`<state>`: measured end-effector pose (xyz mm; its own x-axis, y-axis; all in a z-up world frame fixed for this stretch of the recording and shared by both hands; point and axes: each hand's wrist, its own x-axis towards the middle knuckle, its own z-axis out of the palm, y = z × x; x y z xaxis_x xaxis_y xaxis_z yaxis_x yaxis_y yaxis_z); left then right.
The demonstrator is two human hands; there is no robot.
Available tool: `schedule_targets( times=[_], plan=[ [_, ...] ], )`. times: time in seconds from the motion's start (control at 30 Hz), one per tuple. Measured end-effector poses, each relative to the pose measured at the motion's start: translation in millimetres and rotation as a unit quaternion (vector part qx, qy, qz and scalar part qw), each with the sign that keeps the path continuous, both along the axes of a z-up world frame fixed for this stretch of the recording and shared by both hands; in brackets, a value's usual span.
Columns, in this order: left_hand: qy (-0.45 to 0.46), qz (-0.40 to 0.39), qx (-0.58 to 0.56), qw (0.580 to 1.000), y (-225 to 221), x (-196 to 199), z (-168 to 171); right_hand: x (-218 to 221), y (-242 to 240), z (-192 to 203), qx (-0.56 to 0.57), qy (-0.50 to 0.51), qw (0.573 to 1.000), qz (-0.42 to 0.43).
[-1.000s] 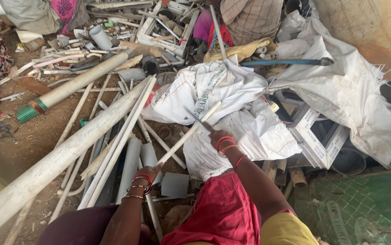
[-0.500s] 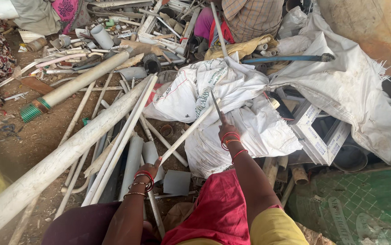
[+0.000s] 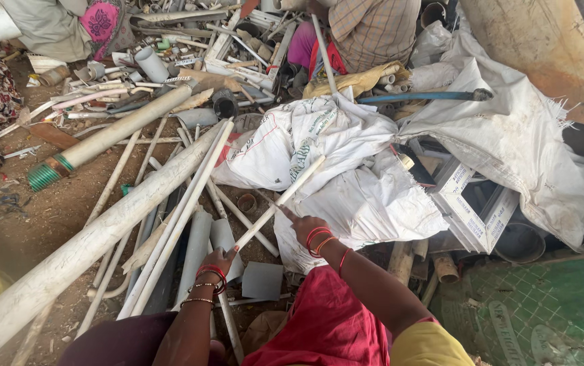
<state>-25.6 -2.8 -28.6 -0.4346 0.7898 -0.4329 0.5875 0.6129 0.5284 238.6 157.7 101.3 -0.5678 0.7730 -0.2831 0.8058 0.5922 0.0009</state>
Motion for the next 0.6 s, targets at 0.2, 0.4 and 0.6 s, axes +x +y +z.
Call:
schedule_targets(
  times=[0.2,0.4,0.6],
  plan=[
    [0.000,-0.016,0.002,1.000,-14,14,-1,33,69,18,0.019,0.092,0.971,-0.220],
    [0.028,-0.025,0.001,0.999,2,7,-1,12,16,-11,-0.032,-0.018,0.999,-0.013],
    [0.067,0.005,0.021,0.998,1,15,-7,42,56,5,0.046,0.131,0.977,-0.165]
  ],
)
